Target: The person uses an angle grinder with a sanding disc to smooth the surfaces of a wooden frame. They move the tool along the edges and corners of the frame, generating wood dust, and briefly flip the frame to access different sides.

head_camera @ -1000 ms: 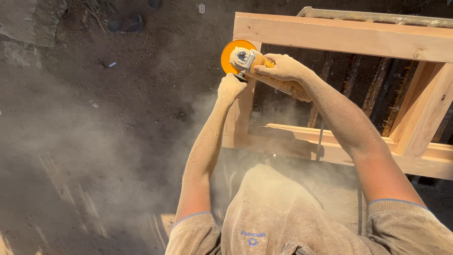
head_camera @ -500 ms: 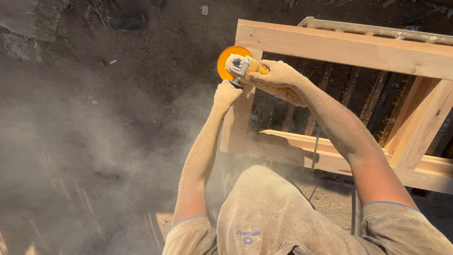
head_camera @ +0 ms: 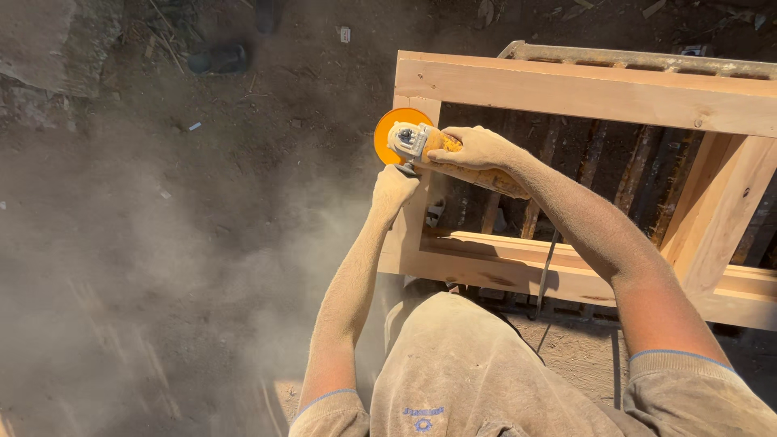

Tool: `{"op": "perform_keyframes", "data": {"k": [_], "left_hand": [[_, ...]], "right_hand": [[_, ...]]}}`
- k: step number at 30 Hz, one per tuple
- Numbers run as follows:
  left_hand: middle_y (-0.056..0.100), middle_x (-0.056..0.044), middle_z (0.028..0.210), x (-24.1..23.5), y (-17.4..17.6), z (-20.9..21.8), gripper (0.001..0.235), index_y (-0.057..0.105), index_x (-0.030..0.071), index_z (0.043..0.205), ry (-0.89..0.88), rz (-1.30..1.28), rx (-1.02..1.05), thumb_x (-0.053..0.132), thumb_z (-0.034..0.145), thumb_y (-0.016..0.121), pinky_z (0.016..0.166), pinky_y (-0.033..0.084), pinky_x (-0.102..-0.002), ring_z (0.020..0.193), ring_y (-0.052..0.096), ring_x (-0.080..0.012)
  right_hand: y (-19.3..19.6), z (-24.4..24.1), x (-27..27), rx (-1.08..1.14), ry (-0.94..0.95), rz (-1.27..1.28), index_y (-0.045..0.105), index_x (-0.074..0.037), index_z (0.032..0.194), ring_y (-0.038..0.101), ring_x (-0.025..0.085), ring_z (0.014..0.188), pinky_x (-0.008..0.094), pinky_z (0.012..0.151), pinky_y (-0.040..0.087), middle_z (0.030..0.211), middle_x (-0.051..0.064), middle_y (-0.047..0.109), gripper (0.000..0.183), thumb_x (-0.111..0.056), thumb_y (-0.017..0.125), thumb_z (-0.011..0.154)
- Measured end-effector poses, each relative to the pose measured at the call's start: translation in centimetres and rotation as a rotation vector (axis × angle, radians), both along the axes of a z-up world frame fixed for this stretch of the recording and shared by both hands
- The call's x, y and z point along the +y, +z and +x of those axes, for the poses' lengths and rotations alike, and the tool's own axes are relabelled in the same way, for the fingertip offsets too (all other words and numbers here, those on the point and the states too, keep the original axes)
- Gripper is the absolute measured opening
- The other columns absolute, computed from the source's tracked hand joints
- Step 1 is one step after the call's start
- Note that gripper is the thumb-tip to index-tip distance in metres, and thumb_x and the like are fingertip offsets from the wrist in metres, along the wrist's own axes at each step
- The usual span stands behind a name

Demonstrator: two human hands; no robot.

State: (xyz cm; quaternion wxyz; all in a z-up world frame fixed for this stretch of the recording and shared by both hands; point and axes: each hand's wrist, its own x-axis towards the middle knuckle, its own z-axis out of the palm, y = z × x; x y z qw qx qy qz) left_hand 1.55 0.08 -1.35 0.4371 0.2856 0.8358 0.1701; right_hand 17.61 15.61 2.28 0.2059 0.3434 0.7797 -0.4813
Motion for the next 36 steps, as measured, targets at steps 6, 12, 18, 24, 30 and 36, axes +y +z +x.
{"op": "perform_keyframes", "data": {"k": [6, 12, 18, 24, 30, 36], "left_hand": [[0.078, -0.021, 0.082, 0.1, 0.1, 0.2, 0.025, 0.075, -0.003, 0.083, -0.004, -0.094, -0.071, 0.018, 0.077, 0.063, 0.078, 0.062, -0.041, 0.081, 0.08, -0.0339], [0.074, -0.02, 0.081, -0.2, -0.4, 0.4, 0.024, 0.073, -0.002, 0.083, 0.078, -0.017, -0.007, 0.019, 0.071, 0.071, 0.074, 0.058, -0.042, 0.08, 0.074, -0.0359], [0.076, -0.024, 0.084, -1.8, -0.4, 1.0, 0.027, 0.075, -0.004, 0.086, 0.072, -0.051, -0.072, 0.019, 0.077, 0.066, 0.08, 0.06, -0.042, 0.085, 0.077, -0.0382], [0.075, -0.025, 0.092, -11.9, 0.6, 4.8, 0.031, 0.075, -0.002, 0.093, 0.164, -0.109, -0.04, 0.024, 0.075, 0.073, 0.084, 0.057, -0.046, 0.094, 0.074, -0.04], [0.075, -0.023, 0.089, -2.2, -0.8, 0.1, 0.028, 0.076, -0.001, 0.09, -0.004, -0.07, 0.044, 0.024, 0.078, 0.071, 0.081, 0.059, -0.044, 0.089, 0.075, -0.0382], [0.076, -0.02, 0.077, 0.7, 0.5, -0.2, 0.023, 0.074, -0.001, 0.083, -0.03, -0.034, -0.046, 0.019, 0.077, 0.065, 0.07, 0.061, -0.04, 0.071, 0.077, -0.0316]], "right_hand": [[0.2, -0.7, 1.5, -0.103, -0.063, -0.023, 0.062, -0.021, 0.137, 0.077, 0.027, 0.091, 0.045, 0.084, 0.06, 0.106, 0.013, 0.077, 0.077, -0.074, 0.059, 0.081], [-0.2, -0.4, 0.9, -0.096, 0.0, -0.022, 0.065, -0.02, 0.136, 0.077, 0.026, 0.093, 0.044, 0.085, 0.059, 0.109, 0.013, 0.077, 0.077, -0.075, 0.057, 0.082], [0.4, -0.4, 0.3, -0.097, 0.032, -0.028, 0.063, -0.019, 0.137, 0.077, 0.026, 0.094, 0.044, 0.082, 0.061, 0.11, 0.014, 0.077, 0.084, -0.077, 0.058, 0.078], [1.9, 1.6, -7.6, -0.041, 0.107, -0.099, 0.062, -0.022, 0.138, 0.077, 0.028, 0.088, 0.041, 0.08, 0.061, 0.104, 0.013, 0.078, 0.084, -0.077, 0.06, 0.075], [1.2, -0.1, -2.0, -0.051, -0.055, 0.006, 0.064, -0.02, 0.137, 0.077, 0.029, 0.091, 0.042, 0.081, 0.06, 0.107, 0.014, 0.077, 0.078, -0.075, 0.058, 0.083], [0.5, 0.4, -0.2, -0.035, -0.084, 0.046, 0.062, -0.021, 0.139, 0.073, 0.029, 0.1, 0.045, 0.087, 0.056, 0.114, 0.015, 0.074, 0.078, -0.075, 0.059, 0.084]]}}
